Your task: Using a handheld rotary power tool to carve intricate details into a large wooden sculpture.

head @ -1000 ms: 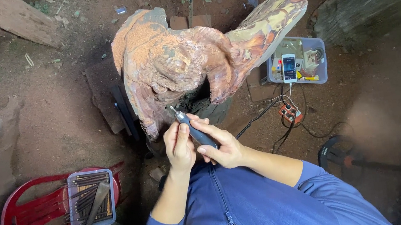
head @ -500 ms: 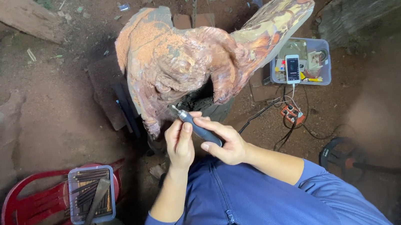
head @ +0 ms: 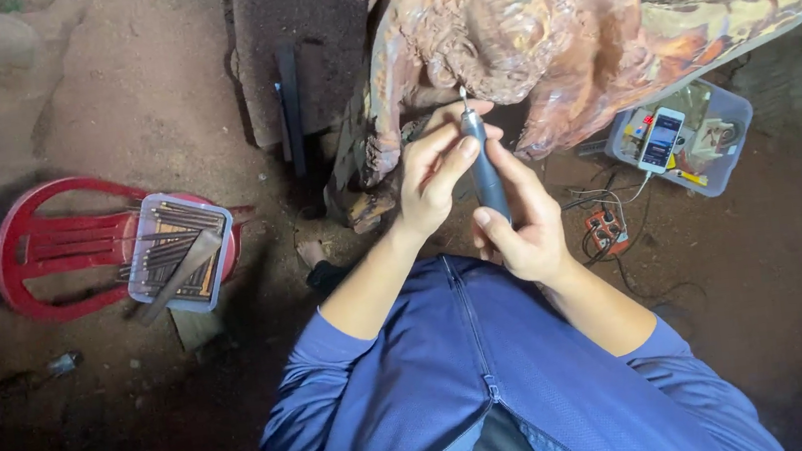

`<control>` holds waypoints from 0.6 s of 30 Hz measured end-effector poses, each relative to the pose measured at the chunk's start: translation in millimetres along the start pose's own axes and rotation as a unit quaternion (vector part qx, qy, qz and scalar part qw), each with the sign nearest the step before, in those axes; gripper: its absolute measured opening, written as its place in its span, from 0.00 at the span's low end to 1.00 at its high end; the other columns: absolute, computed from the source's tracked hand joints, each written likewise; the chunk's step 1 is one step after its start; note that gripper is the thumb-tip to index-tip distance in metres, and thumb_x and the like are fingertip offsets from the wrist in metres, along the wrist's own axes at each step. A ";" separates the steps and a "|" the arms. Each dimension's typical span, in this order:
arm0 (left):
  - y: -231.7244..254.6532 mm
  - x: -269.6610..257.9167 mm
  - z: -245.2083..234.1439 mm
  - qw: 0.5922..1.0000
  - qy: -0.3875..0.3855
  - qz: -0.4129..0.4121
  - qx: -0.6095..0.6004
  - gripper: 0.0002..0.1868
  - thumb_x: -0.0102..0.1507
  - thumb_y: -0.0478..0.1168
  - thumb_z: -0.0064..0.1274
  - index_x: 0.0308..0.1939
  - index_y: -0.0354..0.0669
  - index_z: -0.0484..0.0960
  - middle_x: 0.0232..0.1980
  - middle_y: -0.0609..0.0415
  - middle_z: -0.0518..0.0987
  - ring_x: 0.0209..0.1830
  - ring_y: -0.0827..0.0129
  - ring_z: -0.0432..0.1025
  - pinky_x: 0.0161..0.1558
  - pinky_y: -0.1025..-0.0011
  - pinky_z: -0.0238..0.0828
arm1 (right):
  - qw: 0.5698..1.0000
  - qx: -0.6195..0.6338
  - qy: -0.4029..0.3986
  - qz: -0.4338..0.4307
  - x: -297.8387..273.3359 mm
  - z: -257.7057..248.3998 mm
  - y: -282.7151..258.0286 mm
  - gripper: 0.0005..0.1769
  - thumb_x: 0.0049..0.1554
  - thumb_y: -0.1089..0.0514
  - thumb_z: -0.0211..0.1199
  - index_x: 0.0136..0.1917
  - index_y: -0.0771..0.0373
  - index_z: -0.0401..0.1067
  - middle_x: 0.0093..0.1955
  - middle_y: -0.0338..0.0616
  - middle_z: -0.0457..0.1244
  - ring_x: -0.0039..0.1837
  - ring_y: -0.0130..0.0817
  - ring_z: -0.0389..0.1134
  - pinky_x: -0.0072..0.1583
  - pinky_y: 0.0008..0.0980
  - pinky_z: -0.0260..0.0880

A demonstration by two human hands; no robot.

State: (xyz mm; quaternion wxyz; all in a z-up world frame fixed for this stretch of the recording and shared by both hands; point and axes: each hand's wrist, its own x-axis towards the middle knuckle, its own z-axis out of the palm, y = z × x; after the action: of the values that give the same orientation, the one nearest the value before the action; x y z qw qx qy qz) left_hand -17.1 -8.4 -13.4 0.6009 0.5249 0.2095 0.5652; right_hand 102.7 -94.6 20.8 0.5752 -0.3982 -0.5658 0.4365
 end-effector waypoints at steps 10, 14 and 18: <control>-6.1 7.9 5.1 0.999 0.022 0.031 0.013 0.12 0.70 0.43 0.53 0.44 0.37 0.86 0.47 0.50 0.78 0.51 0.71 0.71 0.57 0.69 0.68 | 1.000 -0.018 0.006 -0.003 12.2 2.4 -12.5 0.36 0.62 0.70 0.56 0.81 0.70 0.50 0.44 0.57 0.65 0.31 0.35 0.70 0.26 0.30 0.74; -8.8 6.8 6.4 0.999 0.020 0.035 0.033 0.13 0.71 0.44 0.52 0.45 0.39 0.86 0.49 0.49 0.77 0.51 0.70 0.71 0.59 0.68 0.67 | 1.000 -0.017 0.006 -0.011 13.0 -2.2 -9.9 0.37 0.61 0.70 0.57 0.81 0.70 0.51 0.40 0.59 0.66 0.29 0.37 0.70 0.25 0.30 0.73; -13.9 8.8 8.4 0.998 0.022 0.039 0.044 0.13 0.72 0.46 0.51 0.47 0.41 0.86 0.49 0.51 0.77 0.53 0.70 0.71 0.59 0.68 0.66 | 1.000 -0.017 0.008 -0.017 13.2 -7.6 -5.9 0.36 0.61 0.70 0.57 0.81 0.69 0.52 0.42 0.58 0.66 0.30 0.36 0.70 0.25 0.31 0.73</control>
State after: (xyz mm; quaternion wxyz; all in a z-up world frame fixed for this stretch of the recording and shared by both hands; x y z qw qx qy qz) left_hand -1.2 -1.2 -19.3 0.5499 0.5461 0.2272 0.5897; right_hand 110.3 -83.6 30.1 0.5801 -0.4021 -0.5750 0.4138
